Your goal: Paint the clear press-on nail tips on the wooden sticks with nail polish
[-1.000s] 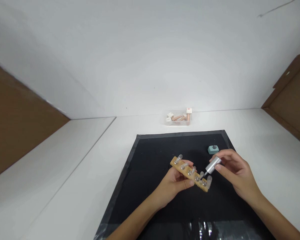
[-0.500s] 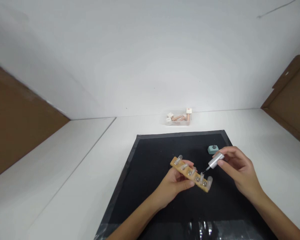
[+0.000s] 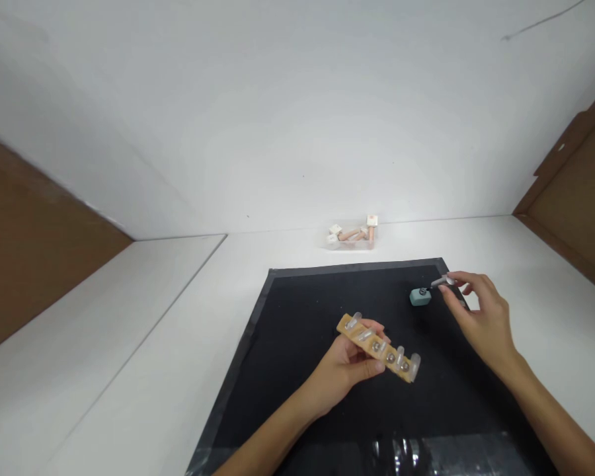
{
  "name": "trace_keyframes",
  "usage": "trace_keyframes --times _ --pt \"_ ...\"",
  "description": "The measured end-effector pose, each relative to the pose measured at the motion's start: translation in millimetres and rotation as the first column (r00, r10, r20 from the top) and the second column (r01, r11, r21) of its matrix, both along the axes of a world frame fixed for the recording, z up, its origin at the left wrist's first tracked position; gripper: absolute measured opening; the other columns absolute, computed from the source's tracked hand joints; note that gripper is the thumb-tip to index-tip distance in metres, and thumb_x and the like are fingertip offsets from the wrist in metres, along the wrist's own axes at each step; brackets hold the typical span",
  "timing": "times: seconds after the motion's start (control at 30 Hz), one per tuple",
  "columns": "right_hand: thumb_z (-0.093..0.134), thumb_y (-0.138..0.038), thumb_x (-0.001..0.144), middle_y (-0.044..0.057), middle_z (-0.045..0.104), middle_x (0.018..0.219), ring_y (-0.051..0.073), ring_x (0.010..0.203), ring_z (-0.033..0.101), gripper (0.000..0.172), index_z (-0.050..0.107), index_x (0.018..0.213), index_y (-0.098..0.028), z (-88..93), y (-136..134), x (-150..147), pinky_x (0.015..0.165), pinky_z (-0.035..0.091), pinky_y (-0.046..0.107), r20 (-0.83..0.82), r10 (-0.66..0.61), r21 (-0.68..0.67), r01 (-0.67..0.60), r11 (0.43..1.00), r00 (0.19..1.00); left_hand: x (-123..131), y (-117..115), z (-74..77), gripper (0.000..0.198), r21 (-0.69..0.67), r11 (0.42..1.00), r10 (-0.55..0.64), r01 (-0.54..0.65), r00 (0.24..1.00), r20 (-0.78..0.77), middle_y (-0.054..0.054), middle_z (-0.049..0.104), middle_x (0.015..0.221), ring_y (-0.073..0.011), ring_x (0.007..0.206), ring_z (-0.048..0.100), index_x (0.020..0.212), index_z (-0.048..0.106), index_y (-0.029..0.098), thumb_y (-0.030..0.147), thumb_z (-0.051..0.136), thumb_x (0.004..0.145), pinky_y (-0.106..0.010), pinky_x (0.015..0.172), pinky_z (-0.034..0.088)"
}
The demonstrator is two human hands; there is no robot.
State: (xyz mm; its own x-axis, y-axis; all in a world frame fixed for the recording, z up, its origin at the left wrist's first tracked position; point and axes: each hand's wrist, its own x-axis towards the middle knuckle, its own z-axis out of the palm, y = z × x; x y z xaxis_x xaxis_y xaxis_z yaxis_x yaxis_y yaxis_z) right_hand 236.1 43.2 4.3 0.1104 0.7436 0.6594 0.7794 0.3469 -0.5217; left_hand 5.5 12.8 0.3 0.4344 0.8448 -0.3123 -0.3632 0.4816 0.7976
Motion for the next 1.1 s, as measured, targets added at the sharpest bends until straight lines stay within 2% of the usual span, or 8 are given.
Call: trace_keyframes --times 0.07,0.17,0.33,0.5,0.67,0.97,1.1 --pt "0.056 -0.026 0.085 0.005 0.063 0.077 0.021 0.067 0.057 0.009 0.06 0.091 -0.022 -2.6 2 0 0.06 0.05 0.035 0.108 0.039 0.04 -0.044 0.998 0.993 0 0 0.2 0.042 0.004 1.0 0.004 -0.004 1.0 0.003 0.003 0.066 0.078 -0.0108 0.075 0.06 0.084 0.061 0.018 0.017 0.086 0.05 -0.025 0.072 0.045" --pt "0.053 -0.024 0.087 0.006 0.065 0.08 0.022 0.07 0.06 0.008 0.059 0.093 -0.022 -6.0 5 1 0.061 0.051 0.036 0.183 0.075 0.048 -0.085 0.995 0.98 0 0 -0.1 0.043 0.007 1.0 0.008 -0.008 1.0 0.007 0.003 0.066 0.079 -0.0112 0.075 0.06 0.084 0.061 0.019 0.017 0.086 0.05 -0.025 0.073 0.045" --pt "0.051 -0.024 0.089 0.007 0.067 0.082 0.024 0.073 0.063 0.011 0.058 0.097 -0.022 -14.0 10 2 0.06 0.053 0.036 0.215 0.108 0.031 -0.117 0.993 0.971 -1 0 -1.2 0.044 0.012 1.0 0.002 -0.002 1.0 0.0 0.003 0.066 0.08 -0.0115 0.076 0.06 0.087 0.061 0.019 0.017 0.085 0.051 -0.026 0.074 0.045" --pt "0.049 -0.023 0.09 0.009 0.07 0.084 0.025 0.076 0.065 0.012 0.059 0.095 -0.021 -24.4 16 1 0.068 0.054 0.041 0.255 0.162 0.001 -0.168 0.986 0.953 -1 0 -1.4 0.044 0.005 1.0 0.002 -0.002 1.0 -0.004 0.003 0.065 0.08 -0.0124 0.078 0.06 0.086 0.06 0.019 0.018 0.086 0.05 -0.027 0.075 0.045" --pt "0.05 -0.024 0.089 0.009 0.071 0.083 0.025 0.075 0.065 0.013 0.06 0.095 -0.021 -26.0 19 1 0.067 0.054 0.042 0.251 0.166 -0.004 -0.17 0.985 0.954 0 0 -1.8 0.045 0.003 1.0 0.002 -0.002 1.0 -0.012 0.003 0.064 0.08 -0.0118 0.077 0.06 0.086 0.06 0.019 0.019 0.086 0.05 -0.026 0.074 0.045" --pt "0.053 -0.026 0.087 0.006 0.067 0.08 0.022 0.069 0.062 0.012 0.06 0.096 -0.023 -7.3 7 3 0.059 0.052 0.036 0.143 0.088 0.053 -0.096 0.994 0.986 0 -1 0.2 0.047 -0.01 1.0 0.024 -0.025 0.999 -0.035 0.003 0.064 0.08 -0.014 0.078 0.06 0.088 0.06 0.02 0.018 0.086 0.049 -0.03 0.079 0.044" --pt "0.061 -0.027 0.081 0.004 0.067 0.078 0.018 0.061 0.058 0.013 0.061 0.093 -0.023 1.7 -3 -4 0.059 0.052 0.035 -0.143 0.037 -0.008 -0.039 0.999 0.989 0 -1 -0.4 0.045 0.003 0.999 0.042 -0.042 0.998 -0.046 0.003 0.064 0.08 -0.0147 0.078 0.06 0.086 0.059 0.02 0.019 0.085 0.049 -0.031 0.08 0.043"
